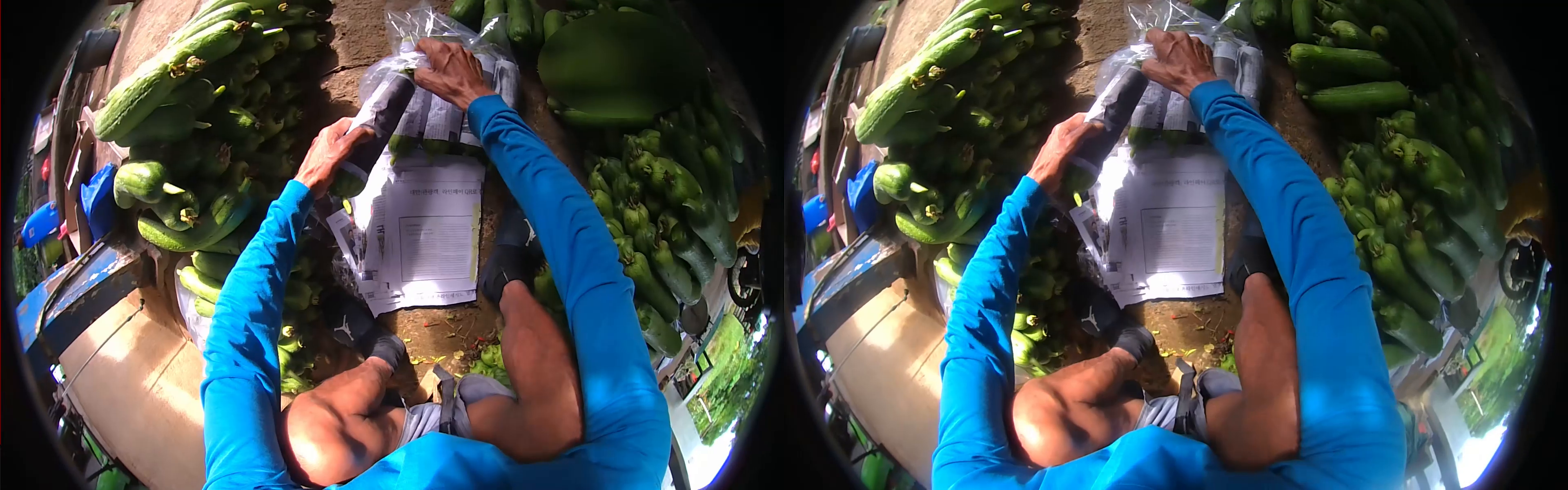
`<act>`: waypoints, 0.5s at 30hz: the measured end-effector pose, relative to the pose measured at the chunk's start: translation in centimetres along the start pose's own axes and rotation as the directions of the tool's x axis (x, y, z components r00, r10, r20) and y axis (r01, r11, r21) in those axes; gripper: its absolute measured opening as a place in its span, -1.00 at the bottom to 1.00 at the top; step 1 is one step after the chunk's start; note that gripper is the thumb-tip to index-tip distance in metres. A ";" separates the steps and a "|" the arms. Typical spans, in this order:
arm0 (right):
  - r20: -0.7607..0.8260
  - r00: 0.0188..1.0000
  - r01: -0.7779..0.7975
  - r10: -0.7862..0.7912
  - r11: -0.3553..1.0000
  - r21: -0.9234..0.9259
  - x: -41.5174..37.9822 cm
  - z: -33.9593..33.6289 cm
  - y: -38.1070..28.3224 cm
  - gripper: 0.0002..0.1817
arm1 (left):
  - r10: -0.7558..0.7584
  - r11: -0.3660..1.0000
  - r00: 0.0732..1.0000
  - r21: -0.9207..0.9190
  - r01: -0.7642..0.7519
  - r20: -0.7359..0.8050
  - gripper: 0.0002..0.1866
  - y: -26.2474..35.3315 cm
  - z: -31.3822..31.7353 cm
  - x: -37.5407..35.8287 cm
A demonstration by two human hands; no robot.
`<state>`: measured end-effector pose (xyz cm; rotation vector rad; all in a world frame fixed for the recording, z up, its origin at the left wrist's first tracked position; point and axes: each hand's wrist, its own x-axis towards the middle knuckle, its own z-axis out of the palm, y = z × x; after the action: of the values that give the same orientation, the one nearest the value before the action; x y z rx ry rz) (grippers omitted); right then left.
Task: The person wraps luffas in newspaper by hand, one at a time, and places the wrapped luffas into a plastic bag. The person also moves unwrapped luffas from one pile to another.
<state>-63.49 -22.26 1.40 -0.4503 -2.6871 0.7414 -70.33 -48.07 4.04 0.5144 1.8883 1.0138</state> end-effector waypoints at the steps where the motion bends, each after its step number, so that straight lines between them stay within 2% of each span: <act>1: -0.001 1.000 -0.007 0.007 1.000 -0.003 0.3 0.0 -0.1 -0.52 | -0.025 1.000 1.000 0.005 0.025 -0.005 -0.60 -0.1 -0.1 0.2; 3: 0.006 0.993 -0.116 0.116 0.993 0.006 0.7 -0.5 -0.1 -0.50 | -0.076 0.997 0.997 -0.011 0.076 0.002 -0.57 -0.5 0.0 0.1; 4: -0.076 0.990 -0.116 0.118 0.993 0.029 1.2 -0.2 0.8 -0.48 | -0.079 0.997 0.997 -0.008 0.079 0.011 -0.57 -0.2 0.1 0.1; 6: -0.091 0.995 -0.034 0.036 0.999 0.023 2.3 -0.6 1.3 -0.44 | -0.099 0.994 0.995 0.042 0.098 0.016 -0.58 0.0 0.0 -0.5; 7: -0.091 0.995 -0.032 0.034 0.999 0.023 2.1 -0.7 0.7 -0.44 | -0.071 0.997 0.997 0.043 0.070 0.029 -0.57 -0.3 0.2 0.0; 8: -0.008 1.000 -0.026 0.027 1.000 0.016 1.4 -0.5 -0.3 -0.45 | -0.071 0.997 0.997 0.039 0.070 0.025 -0.57 -0.5 0.6 0.7; 10: 0.106 0.994 0.037 -0.035 0.999 -0.017 0.8 -0.1 -2.3 -0.48 | 0.188 0.972 0.980 0.130 -0.195 0.061 -0.57 -1.3 1.1 3.0; 11: 0.139 0.989 0.046 -0.043 0.999 -0.020 0.4 0.2 -2.8 -0.50 | 0.321 0.845 0.941 0.416 -0.337 0.110 -0.54 -1.5 1.2 4.6; 12: 0.172 0.984 0.055 -0.050 0.998 -0.023 -0.1 0.4 -3.6 -0.51 | 0.319 0.846 0.941 0.416 -0.334 0.108 -0.54 -1.9 1.5 6.1; 14: 0.134 0.988 0.073 -0.077 0.997 0.034 -0.9 0.7 -4.2 -0.53 | 0.264 0.946 0.950 0.236 -0.221 -0.165 -0.50 -2.6 2.3 8.6; 15: 0.092 0.991 0.090 -0.098 0.992 0.086 -1.2 0.8 -4.2 -0.54 | 0.196 0.969 0.954 0.196 -0.152 -0.225 -0.47 -2.3 2.3 9.2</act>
<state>-63.54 -26.45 2.75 -0.2716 -2.7325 0.8626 -72.90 -42.10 -3.21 0.6974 2.1951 1.0686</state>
